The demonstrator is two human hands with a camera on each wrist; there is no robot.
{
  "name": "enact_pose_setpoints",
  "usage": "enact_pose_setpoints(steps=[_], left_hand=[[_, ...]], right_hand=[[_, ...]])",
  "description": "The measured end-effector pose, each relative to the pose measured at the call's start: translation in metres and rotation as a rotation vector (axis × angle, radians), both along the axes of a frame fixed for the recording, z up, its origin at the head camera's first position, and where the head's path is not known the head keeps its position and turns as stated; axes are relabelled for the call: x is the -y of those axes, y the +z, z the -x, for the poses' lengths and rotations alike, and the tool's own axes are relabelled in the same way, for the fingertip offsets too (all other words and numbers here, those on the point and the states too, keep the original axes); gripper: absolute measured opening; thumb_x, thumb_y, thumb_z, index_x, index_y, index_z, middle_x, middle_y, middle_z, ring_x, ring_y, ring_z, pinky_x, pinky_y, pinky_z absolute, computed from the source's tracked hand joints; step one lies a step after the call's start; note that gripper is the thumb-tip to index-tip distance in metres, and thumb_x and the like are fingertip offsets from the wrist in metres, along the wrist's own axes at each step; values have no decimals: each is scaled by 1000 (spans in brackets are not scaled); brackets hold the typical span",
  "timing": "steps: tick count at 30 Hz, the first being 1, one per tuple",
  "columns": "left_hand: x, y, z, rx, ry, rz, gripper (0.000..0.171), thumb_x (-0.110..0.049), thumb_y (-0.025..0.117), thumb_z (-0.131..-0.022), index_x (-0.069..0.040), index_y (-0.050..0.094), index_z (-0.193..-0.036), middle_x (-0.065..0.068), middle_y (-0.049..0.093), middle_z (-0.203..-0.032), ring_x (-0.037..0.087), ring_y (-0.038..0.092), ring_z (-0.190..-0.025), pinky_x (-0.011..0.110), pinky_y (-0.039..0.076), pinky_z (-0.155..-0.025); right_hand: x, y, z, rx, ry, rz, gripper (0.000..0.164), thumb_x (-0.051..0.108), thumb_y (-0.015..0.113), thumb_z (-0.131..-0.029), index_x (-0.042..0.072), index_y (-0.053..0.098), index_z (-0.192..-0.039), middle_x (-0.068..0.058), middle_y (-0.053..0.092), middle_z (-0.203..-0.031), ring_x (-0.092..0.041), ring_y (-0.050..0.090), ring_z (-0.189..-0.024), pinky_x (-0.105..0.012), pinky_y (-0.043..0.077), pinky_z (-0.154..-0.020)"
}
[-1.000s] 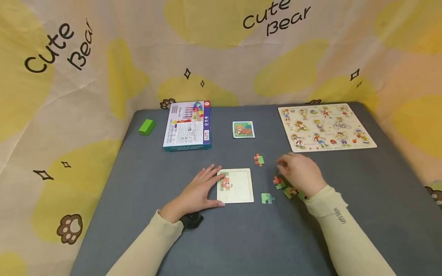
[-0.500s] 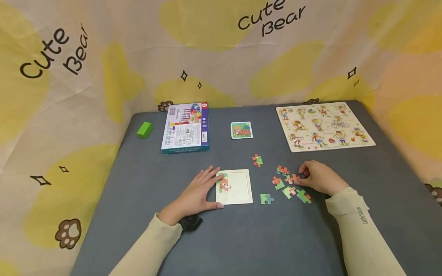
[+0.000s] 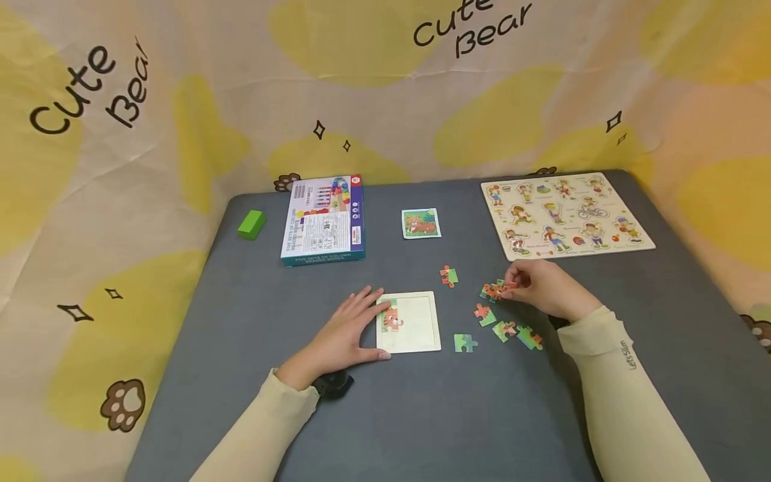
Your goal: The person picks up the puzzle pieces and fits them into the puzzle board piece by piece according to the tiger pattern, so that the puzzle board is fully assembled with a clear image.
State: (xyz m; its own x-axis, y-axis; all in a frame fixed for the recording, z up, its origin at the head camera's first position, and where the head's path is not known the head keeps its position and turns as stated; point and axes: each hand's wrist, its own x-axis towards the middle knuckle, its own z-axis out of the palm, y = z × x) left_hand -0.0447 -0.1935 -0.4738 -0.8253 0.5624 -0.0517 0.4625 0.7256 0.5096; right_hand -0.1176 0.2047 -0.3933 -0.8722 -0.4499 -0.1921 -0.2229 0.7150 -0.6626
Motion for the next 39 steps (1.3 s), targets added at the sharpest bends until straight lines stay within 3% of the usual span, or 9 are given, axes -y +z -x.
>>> enact_pose_setpoints(steps=[5, 11, 14, 17, 21, 29, 34, 39], left_hand=[[-1, -1, 2, -11, -5, 1, 96, -50, 84, -88, -12, 37, -164, 6, 19, -174, 26, 7, -161, 49, 8, -129], [1, 0, 2, -11, -3, 0, 97, -50, 84, -88, -12, 37, -164, 7, 20, -174, 28, 8, -161, 51, 8, -129], [1, 1, 2, -15, 3, -4, 97, -50, 84, -87, -12, 37, -164, 7, 21, -174, 28, 8, -161, 52, 8, -129], [1, 1, 2, -7, 2, -7, 96, -51, 83, -88, -12, 38, -164, 8, 21, -173, 28, 8, -161, 52, 8, -129], [0, 1, 3, 2, -2, -5, 96, -51, 83, -88, -12, 38, -164, 7, 20, -174, 27, 7, -161, 52, 8, -129], [0, 1, 2, -6, -4, -4, 96, -53, 82, -88, -12, 38, -163, 6, 20, -174, 26, 6, -161, 51, 8, -129], [1, 0, 1, 2, 1, 2, 95, -54, 82, -88, -13, 39, -163, 4, 19, -174, 24, 6, -161, 49, 8, -129], [2, -1, 2, -2, -3, 12, 94, -56, 79, -90, -15, 38, -164, 2, 18, -175, 22, 4, -161, 46, 6, -129]], right_hand=[[31, 8, -1, 87, -11, 192, 17, 0, 76, -95, 3, 62, -104, -8, 69, -92, -27, 68, -83, -33, 59, -71], [77, 13, -9, 49, 70, 215, 31, -5, 74, -94, 4, 63, -122, -8, 63, -95, -23, 68, -79, -36, 59, -65], [97, 10, -12, 26, 100, 235, 26, -7, 72, -95, 4, 68, -119, -8, 64, -95, -20, 69, -75, -35, 61, -65], [114, 4, -15, -17, 112, 242, 13, -4, 74, -95, 6, 71, -104, -4, 68, -92, -16, 68, -78, -33, 60, -72], [133, -7, -19, -68, 132, 203, 11, 3, 79, -93, 10, 70, -95, 2, 70, -85, -13, 64, -79, -31, 53, -70], [153, -29, -23, -23, 132, 76, 26, 2, 84, -88, 11, 66, -104, 0, 61, -83, -15, 56, -70, -28, 48, -60], [162, -34, -28, -70, 131, -39, 20, 5, 84, -89, 11, 71, -103, 1, 59, -81, -15, 55, -71, -30, 48, -63], [167, -35, -32, -119, 126, -74, 20, 4, 82, -89, 11, 74, -106, 1, 58, -82, -16, 54, -72, -32, 49, -66]])
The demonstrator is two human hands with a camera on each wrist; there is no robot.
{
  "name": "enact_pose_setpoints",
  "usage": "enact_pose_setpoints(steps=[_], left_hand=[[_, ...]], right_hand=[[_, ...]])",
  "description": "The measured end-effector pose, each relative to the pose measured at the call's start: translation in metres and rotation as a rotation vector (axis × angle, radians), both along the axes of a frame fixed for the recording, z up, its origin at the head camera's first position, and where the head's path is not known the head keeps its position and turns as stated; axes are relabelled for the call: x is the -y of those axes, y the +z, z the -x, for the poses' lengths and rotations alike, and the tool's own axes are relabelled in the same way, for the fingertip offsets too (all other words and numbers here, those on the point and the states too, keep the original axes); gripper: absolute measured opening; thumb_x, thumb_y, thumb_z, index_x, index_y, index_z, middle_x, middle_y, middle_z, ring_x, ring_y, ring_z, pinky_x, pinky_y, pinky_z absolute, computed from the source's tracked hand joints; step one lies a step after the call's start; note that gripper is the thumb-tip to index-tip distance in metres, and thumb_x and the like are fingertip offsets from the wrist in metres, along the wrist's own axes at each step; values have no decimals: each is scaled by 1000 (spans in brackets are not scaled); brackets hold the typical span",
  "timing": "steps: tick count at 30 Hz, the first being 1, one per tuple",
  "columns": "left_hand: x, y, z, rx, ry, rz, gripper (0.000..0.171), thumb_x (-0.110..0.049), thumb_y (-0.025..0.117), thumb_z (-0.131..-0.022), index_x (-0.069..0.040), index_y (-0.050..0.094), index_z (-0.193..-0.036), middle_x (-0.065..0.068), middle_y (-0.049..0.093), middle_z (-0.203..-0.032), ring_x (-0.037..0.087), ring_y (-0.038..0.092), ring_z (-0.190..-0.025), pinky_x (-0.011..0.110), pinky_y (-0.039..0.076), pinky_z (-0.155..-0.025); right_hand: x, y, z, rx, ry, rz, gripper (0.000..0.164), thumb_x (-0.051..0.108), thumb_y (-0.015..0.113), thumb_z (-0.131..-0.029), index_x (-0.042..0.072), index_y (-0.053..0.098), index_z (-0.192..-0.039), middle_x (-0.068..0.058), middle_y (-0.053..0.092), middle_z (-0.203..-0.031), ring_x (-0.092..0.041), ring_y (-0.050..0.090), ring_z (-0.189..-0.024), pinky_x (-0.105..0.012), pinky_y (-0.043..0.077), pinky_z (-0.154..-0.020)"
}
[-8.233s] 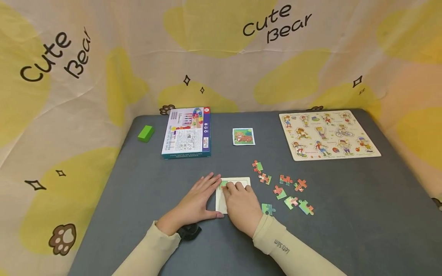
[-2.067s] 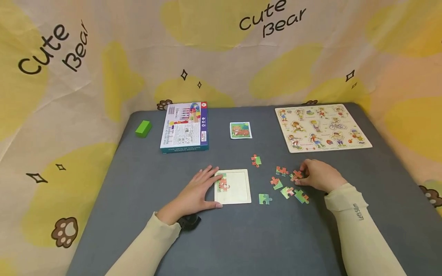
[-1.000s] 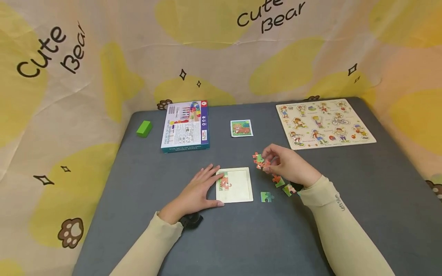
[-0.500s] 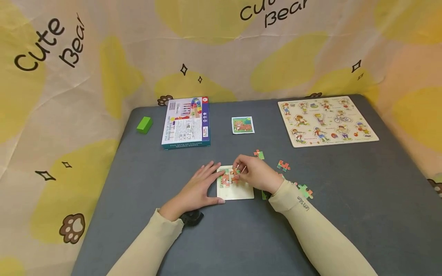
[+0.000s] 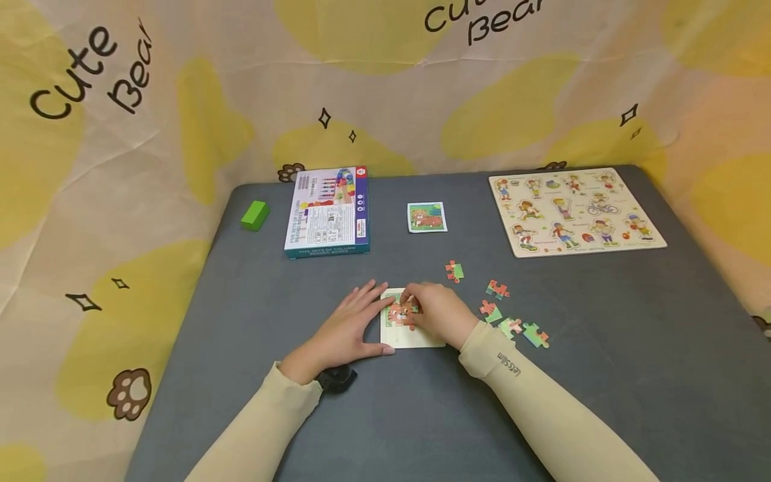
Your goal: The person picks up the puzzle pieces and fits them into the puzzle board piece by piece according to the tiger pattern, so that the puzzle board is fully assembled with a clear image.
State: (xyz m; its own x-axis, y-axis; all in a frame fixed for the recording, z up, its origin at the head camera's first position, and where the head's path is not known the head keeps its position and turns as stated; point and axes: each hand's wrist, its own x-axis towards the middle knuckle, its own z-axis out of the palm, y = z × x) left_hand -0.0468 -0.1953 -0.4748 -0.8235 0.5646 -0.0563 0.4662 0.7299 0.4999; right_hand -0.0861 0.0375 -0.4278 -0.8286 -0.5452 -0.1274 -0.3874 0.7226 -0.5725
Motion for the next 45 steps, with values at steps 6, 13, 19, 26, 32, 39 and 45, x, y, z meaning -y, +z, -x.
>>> enact_pose_setpoints(steps=[6, 13, 19, 26, 32, 39, 45], left_hand=[[0, 1, 2, -24, -8, -15, 94, -54, 81, -89, -14, 39, -163, 4, 19, -174, 25, 7, -161, 48, 7, -129], [0, 0, 3, 1, -13, -2, 94, -57, 78, -90, -16, 37, -164, 2, 18, -175, 23, 4, -161, 47, 6, -129], [-2, 1, 5, -8, -15, 3, 94, -55, 80, -90, -15, 38, -164, 4, 19, -174, 25, 6, -161, 49, 7, -129], [-3, 3, 1, -6, -20, -7, 95, -52, 83, -88, -12, 40, -162, 8, 21, -173, 28, 9, -161, 52, 9, -129], [-1, 2, 0, 5, -14, -3, 96, -51, 82, -89, -12, 37, -164, 8, 19, -174, 27, 7, -161, 51, 8, -129], [-1, 3, 4, 7, -1, 3, 96, -52, 81, -89, -13, 36, -164, 4, 17, -175, 25, 5, -161, 49, 7, -129], [-2, 4, 1, 12, -9, 8, 97, -51, 82, -89, -11, 36, -164, 7, 18, -174, 26, 6, -161, 50, 7, -129]], right_hand=[[3, 1, -5, -130, -9, -62, 18, 13, 89, -85, 15, 77, -99, -2, 58, -87, -20, 57, -78, -37, 53, -68], [5, -2, -18, -317, -13, -161, 16, 23, 91, -83, 17, 83, -96, -2, 66, -89, -21, 60, -79, -39, 58, -69], [6, -7, -32, -595, 87, -322, 13, 22, 85, -89, 15, 85, -100, -5, 70, -95, -24, 61, -88, -40, 58, -81], [4, -18, -55, -667, 174, -436, 48, 44, 78, -94, 7, 76, -124, -5, 65, -110, -24, 58, -95, -37, 52, -83], [-2, -22, -54, -630, 186, -323, 53, 51, 73, -96, 10, 73, -131, -4, 64, -118, -24, 55, -95, -39, 50, -80], [-32, 9, -32, -461, 100, -158, 36, 26, 86, -90, 12, 77, -121, -3, 64, -103, -22, 60, -89, -39, 55, -78], [-97, 25, -27, -254, 44, -234, 35, 31, 98, -71, 19, 67, -80, 10, 53, -76, -10, 50, -61, -32, 45, -54]])
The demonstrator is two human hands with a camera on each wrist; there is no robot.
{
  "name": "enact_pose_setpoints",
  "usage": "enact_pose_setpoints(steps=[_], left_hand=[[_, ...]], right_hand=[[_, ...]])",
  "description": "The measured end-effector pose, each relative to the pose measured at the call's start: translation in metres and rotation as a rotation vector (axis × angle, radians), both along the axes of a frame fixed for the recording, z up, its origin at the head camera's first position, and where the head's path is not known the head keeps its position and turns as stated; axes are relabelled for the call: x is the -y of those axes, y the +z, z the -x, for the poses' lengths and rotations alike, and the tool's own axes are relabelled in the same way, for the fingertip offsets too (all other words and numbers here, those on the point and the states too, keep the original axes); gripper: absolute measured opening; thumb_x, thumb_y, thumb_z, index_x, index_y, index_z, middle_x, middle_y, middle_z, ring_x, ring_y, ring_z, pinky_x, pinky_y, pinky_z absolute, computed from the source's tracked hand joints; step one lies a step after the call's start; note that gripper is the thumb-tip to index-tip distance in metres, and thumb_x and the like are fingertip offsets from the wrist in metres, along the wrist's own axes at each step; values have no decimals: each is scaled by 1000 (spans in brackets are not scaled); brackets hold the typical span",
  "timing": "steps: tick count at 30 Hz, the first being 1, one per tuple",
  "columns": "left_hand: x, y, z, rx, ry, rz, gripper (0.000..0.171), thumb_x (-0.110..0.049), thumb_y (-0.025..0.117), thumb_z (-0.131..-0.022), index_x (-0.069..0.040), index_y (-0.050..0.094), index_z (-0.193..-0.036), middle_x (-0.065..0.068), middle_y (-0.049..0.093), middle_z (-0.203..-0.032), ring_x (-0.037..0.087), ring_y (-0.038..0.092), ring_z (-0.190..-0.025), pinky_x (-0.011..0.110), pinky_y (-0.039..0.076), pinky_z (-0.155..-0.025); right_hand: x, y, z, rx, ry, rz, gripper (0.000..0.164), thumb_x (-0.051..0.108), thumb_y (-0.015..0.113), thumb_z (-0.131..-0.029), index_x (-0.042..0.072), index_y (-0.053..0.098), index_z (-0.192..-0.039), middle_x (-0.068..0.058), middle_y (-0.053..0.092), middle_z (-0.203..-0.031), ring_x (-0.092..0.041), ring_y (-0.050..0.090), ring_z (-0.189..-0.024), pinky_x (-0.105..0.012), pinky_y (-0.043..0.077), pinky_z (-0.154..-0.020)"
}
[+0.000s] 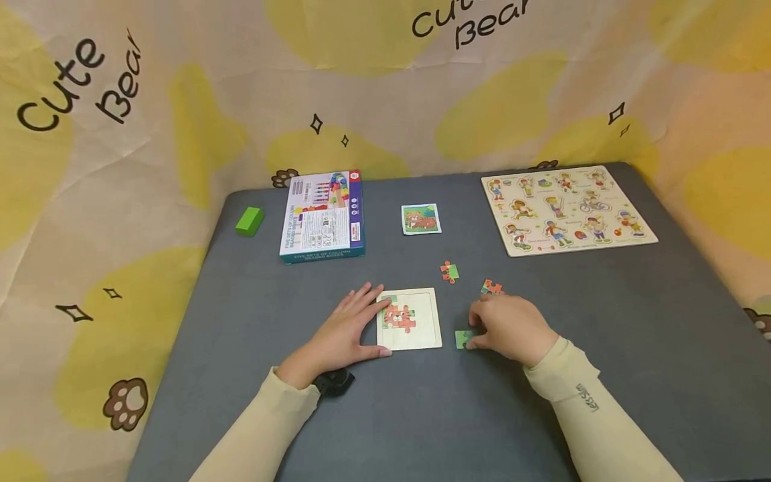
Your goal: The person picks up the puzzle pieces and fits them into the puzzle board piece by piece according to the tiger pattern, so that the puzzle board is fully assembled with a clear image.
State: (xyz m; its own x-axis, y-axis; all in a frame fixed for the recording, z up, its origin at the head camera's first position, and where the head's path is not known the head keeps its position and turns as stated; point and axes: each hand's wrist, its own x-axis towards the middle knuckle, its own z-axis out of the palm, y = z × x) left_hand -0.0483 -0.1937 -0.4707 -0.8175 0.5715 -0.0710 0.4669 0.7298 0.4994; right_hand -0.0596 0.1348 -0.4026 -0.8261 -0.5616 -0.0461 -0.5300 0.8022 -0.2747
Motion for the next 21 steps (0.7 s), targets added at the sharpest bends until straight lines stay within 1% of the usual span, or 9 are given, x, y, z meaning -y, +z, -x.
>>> enact_pose_setpoints(steps=[2, 4, 6, 9, 11, 13, 15, 18, 21], left_hand=[[0, 0, -2, 1, -1, 2, 97, -51, 82, -89, -11, 36, -164, 7, 18, -174, 26, 6, -161, 50, 7, -129], [1, -1, -2, -1, -1, -1, 97, -52, 82, -89, -11, 36, -164, 7, 18, -174, 26, 6, -161, 50, 7, -129], [1, 0, -2, -6, -3, -8, 97, -51, 82, -89, -11, 36, -164, 7, 18, -174, 26, 6, -161, 50, 7, -129], [3, 0, -1, -17, -2, -16, 97, -51, 82, -89, -12, 36, -164, 7, 18, -174, 26, 6, -161, 50, 8, -129], [3, 0, -1, -20, 1, -16, 96, -51, 82, -89, -12, 37, -164, 6, 18, -174, 26, 6, -161, 50, 8, -129], [4, 0, -1, -21, 5, -11, 96, -52, 82, -89, -12, 37, -164, 6, 18, -174, 26, 6, -161, 50, 8, -129], [4, -1, -1, -11, 8, -2, 96, -52, 82, -89, -12, 37, -164, 5, 17, -175, 25, 6, -161, 50, 7, -129], [3, -2, -1, -4, 5, 7, 96, -52, 81, -89, -13, 36, -165, 5, 17, -175, 25, 5, -161, 50, 7, -129], [1, -3, -1, -4, 1, 1, 96, -53, 81, -89, -14, 36, -165, 4, 17, -175, 25, 5, -161, 51, 7, -129]], right_hand=[[-13, -4, -1, 13, -39, -12, 37, 33, 98, -70, 18, 66, -82, 9, 54, -77, -9, 50, -61, -33, 45, -53], [-21, -8, -1, -5, -95, 13, 36, 29, 98, -72, 15, 69, -89, 6, 55, -79, -11, 53, -62, -33, 45, -52], [-25, -11, 1, -40, -152, 44, 36, 22, 97, -74, 10, 74, -100, 1, 59, -83, -15, 59, -65, -35, 48, -52], [-27, -16, 6, -32, -195, 81, 39, 14, 95, -76, 7, 78, -110, -3, 57, -85, -18, 57, -65, -37, 49, -54], [-28, -18, 9, -11, -195, 107, 36, 11, 95, -76, 7, 78, -108, -3, 55, -85, -17, 55, -64, -36, 48, -55], [-28, -20, 12, 7, -184, 135, 29, 9, 94, -76, 8, 78, -99, -2, 52, -83, -16, 52, -64, -36, 47, -57], [-29, -21, 14, 14, -165, 155, 25, 7, 95, -75, 9, 75, -91, -1, 52, -84, -17, 55, -67, -37, 50, -60], [-30, -23, 17, 31, -143, 175, 29, 5, 95, -74, 12, 69, -84, -1, 56, -87, -19, 58, -73, -39, 52, -67], [-33, -24, 20, 70, -139, 194, 34, 2, 95, -73, 11, 65, -86, -1, 58, -87, -18, 57, -74, -39, 51, -67]])
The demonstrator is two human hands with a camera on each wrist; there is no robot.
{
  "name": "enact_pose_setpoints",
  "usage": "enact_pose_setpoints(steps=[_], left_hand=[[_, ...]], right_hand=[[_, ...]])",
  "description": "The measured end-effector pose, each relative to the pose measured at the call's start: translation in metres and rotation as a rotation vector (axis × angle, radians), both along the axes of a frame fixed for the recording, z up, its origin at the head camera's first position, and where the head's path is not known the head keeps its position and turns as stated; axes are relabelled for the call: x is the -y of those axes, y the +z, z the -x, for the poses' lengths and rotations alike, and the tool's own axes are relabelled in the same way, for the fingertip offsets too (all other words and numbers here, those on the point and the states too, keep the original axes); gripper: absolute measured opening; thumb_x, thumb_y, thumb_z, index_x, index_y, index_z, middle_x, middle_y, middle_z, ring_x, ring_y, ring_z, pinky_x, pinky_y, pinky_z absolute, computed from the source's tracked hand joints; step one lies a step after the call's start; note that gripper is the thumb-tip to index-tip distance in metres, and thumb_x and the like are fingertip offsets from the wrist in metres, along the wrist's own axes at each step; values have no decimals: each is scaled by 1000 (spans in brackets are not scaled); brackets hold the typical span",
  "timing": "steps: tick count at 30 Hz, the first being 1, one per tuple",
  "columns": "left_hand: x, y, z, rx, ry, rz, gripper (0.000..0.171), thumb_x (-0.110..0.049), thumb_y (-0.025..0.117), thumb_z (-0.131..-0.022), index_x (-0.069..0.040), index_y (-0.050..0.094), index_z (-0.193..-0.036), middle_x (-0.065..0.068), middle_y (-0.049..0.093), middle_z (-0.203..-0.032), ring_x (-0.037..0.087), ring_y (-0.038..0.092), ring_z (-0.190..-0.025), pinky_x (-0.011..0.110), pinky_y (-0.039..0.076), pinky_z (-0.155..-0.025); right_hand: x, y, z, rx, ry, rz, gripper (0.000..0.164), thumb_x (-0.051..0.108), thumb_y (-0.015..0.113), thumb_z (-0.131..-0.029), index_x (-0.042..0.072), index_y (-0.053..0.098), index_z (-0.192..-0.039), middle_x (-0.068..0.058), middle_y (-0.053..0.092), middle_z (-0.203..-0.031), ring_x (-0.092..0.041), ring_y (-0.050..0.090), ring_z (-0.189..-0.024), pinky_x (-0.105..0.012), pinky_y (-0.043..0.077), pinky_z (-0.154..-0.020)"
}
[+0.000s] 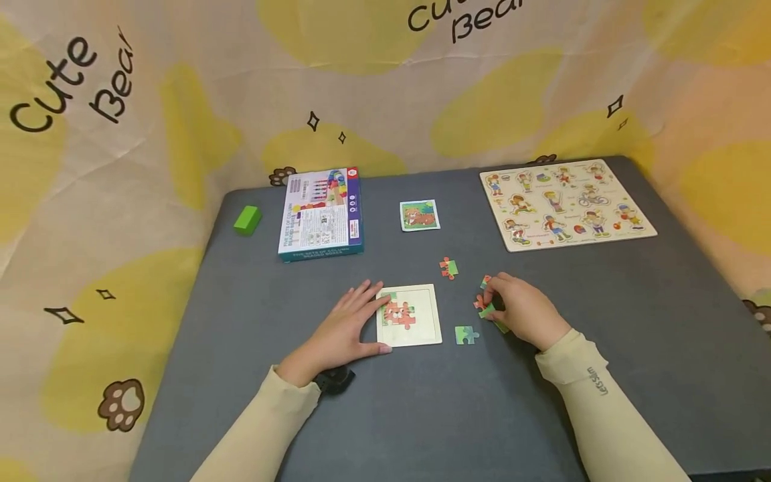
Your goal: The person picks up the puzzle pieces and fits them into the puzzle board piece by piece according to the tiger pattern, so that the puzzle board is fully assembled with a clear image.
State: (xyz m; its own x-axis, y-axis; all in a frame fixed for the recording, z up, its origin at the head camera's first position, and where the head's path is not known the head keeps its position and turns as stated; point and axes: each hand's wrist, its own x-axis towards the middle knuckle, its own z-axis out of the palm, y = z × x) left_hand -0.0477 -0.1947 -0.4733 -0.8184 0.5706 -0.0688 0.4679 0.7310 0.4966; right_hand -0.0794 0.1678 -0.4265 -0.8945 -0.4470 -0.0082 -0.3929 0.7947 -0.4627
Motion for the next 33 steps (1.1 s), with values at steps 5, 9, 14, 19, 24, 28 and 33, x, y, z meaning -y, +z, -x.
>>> enact_pose_setpoints(steps=[5, 9, 14, 19, 24, 28, 33], left_hand=[[-1, 1, -1, -3, 5, -5, 97, -52, 82, -89, -13, 36, -165, 5, 18, -174, 26, 6, -161, 51, 8, -129], [-2, 1, -3, 9, 9, -6, 97, -51, 82, -89, -13, 36, -164, 7, 18, -174, 27, 6, -161, 52, 9, -129], [-2, 2, -3, 16, 11, 3, 97, -53, 81, -89, -13, 36, -165, 6, 18, -174, 26, 5, -161, 51, 7, -129], [-2, 3, -2, 6, 9, -3, 96, -52, 82, -89, -13, 37, -164, 8, 19, -174, 27, 7, -161, 51, 8, -129], [-2, 4, -2, 18, 8, -10, 96, -52, 81, -89, -14, 37, -164, 7, 19, -174, 27, 7, -161, 51, 8, -129], [-1, 4, -1, 7, 6, -11, 95, -52, 81, -90, -13, 36, -164, 6, 17, -174, 26, 6, -161, 50, 8, -129], [1, 3, -1, 5, 4, -4, 95, -54, 80, -90, -13, 36, -164, 6, 17, -175, 26, 6, -161, 50, 8, -129]], right_hand=[[-1, 0, 3, 54, 23, 53, 39, -1, 92, -77, 9, 58, -94, 0, 53, -81, -15, 53, -72, -35, 46, -65], [3, 4, 0, 71, 79, 80, 29, -1, 85, -85, 11, 60, -93, 5, 50, -75, -20, 62, -78, -36, 52, -71], [23, 14, -7, -25, 149, 70, 15, 7, 85, -87, 16, 74, -86, 10, 57, -80, -17, 65, -86, -38, 56, -80], [57, 18, -11, 36, 198, 155, 16, 5, 85, -87, 14, 73, -93, 11, 65, -80, -3, 57, -69, -27, 50, -65], [80, 8, -14, 39, 193, 80, 23, 8, 87, -86, 15, 68, -96, 11, 65, -75, -3, 54, -63, -24, 46, -57], [83, 3, -14, -19, 179, 61, 21, 7, 90, -82, 14, 72, -92, 10, 61, -75, -5, 54, -66, -26, 47, -60], [85, 1, -16, -34, 172, 56, 19, 9, 90, -82, 12, 78, -96, 10, 59, -76, -6, 53, -68, -26, 48, -62]])
